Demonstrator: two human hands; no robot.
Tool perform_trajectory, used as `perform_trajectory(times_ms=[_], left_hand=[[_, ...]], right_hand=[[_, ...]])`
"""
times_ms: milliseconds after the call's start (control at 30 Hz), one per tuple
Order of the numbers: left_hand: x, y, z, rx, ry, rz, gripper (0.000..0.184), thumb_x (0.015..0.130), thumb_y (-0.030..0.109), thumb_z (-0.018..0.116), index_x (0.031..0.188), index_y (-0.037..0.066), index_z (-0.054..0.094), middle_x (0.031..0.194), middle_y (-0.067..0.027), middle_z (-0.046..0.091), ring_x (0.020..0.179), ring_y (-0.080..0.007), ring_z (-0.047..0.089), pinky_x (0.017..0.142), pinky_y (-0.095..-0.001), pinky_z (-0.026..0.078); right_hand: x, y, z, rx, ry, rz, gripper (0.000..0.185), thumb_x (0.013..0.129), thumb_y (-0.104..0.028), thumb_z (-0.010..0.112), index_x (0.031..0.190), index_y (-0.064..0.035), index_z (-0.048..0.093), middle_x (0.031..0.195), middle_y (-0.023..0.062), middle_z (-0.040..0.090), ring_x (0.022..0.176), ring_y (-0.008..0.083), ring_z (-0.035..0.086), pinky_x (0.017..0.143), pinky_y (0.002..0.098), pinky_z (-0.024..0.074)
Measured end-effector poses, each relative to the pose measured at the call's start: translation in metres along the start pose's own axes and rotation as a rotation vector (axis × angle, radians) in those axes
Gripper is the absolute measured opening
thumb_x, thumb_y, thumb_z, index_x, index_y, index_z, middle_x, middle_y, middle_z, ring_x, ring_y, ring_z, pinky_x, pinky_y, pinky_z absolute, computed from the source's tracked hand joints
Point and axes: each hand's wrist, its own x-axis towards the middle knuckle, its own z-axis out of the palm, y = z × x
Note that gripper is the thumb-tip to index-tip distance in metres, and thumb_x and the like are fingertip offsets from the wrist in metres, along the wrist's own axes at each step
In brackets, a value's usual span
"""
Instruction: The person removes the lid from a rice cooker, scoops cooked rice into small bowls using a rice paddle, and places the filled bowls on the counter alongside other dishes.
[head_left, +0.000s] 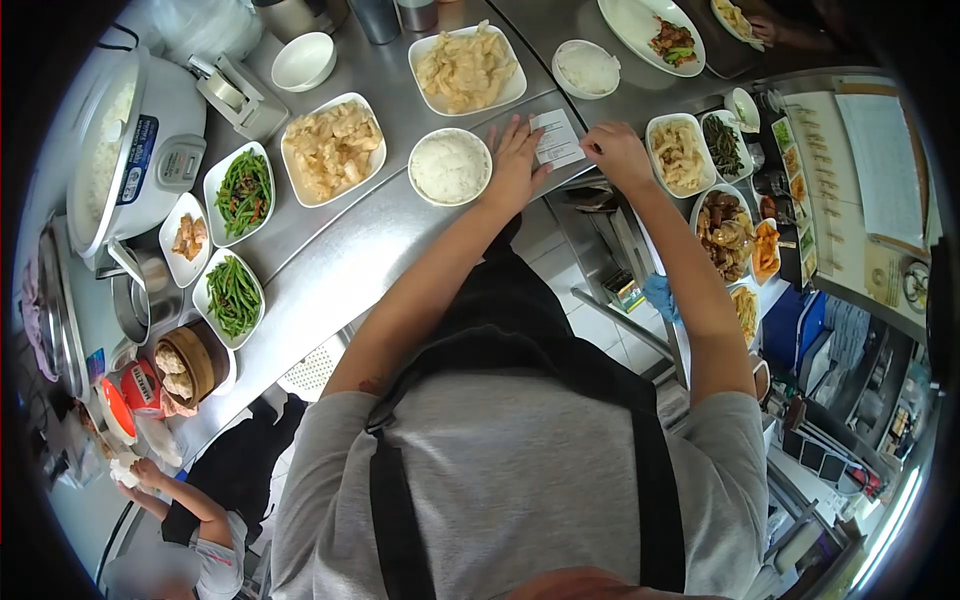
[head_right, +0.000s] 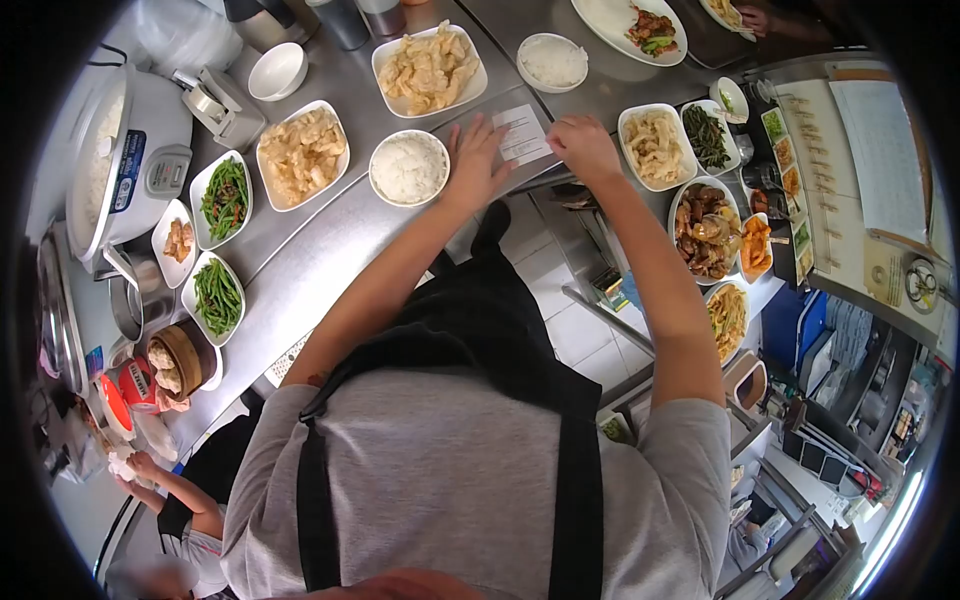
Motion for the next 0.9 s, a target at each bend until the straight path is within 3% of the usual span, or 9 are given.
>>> perform_trajectory(times_ms=[233, 333, 633, 800, 867, 900], left_hand=[[-0.001, 0.000, 0.000, 0.031, -0.020, 0.002, 0.060, 0.079, 0.027, 0.070, 0.132, 0.006, 0.051, 0.143, -0.0119, 0.044, 0.139, -0.0295, 0.031, 0.113, -0.0530, 0.017], [-0.001, -0.001, 0.002, 0.035, -0.001, 0.012, 0.060, 0.080, 0.030, 0.071, 0.133, 0.008, 0.051, 0.138, -0.0121, 0.048, 0.139, -0.0287, 0.032, 0.113, -0.0513, 0.018], [-0.001, -0.005, 0.004, 0.038, 0.017, 0.018, 0.058, 0.080, 0.028, 0.071, 0.132, 0.009, 0.052, 0.136, -0.0111, 0.050, 0.139, -0.0284, 0.031, 0.113, -0.0521, 0.018], [-0.001, 0.000, 0.002, 0.020, 0.026, 0.027, 0.059, 0.079, 0.026, 0.071, 0.130, 0.006, 0.052, 0.136, -0.0134, 0.050, 0.137, -0.0318, 0.033, 0.112, -0.0540, 0.019], [-0.005, 0.006, 0.005, 0.078, 0.064, 0.058, 0.059, 0.079, 0.026, 0.071, 0.129, 0.002, 0.052, 0.133, -0.0165, 0.051, 0.134, -0.0352, 0.036, 0.111, -0.0544, 0.022], [-0.005, 0.016, -0.002, -0.060, 0.032, 0.022, 0.060, 0.079, 0.026, 0.070, 0.129, -0.002, 0.051, 0.133, -0.0190, 0.052, 0.129, -0.0368, 0.043, 0.108, -0.0510, 0.030]], right_hand=[[0.009, -0.033, 0.021, 0.123, 0.049, -0.152, 0.010, 0.075, -0.015, 0.066, 0.075, -0.0067, 0.061, 0.075, 0.0089, 0.061, 0.078, 0.0278, 0.061, 0.075, 0.0391, 0.0481], [-0.001, -0.009, 0.007, 0.053, 0.016, 0.076, 0.010, 0.075, -0.014, 0.066, 0.075, -0.0064, 0.060, 0.075, 0.0093, 0.061, 0.079, 0.0276, 0.062, 0.078, 0.0395, 0.0475], [0.004, -0.029, 0.023, 0.160, 0.038, -0.153, 0.009, 0.076, -0.014, 0.066, 0.075, -0.0080, 0.060, 0.076, 0.0090, 0.062, 0.078, 0.0286, 0.062, 0.072, 0.0406, 0.0490], [-0.013, 0.008, -0.013, -0.005, -0.052, 0.206, 0.011, 0.077, -0.019, 0.068, 0.081, -0.0098, 0.063, 0.084, 0.0073, 0.066, 0.080, 0.0304, 0.063, 0.069, 0.0408, 0.0509], [-0.008, 0.000, -0.023, 0.077, 0.005, 0.299, 0.016, 0.079, -0.022, 0.071, 0.088, -0.0097, 0.067, 0.092, 0.0082, 0.068, 0.082, 0.0295, 0.065, 0.071, 0.0400, 0.0520], [-0.002, -0.015, -0.029, 0.151, 0.122, 0.320, 0.019, 0.080, -0.022, 0.071, 0.092, -0.0081, 0.067, 0.093, 0.0093, 0.068, 0.083, 0.0274, 0.066, 0.073, 0.0379, 0.0521]])
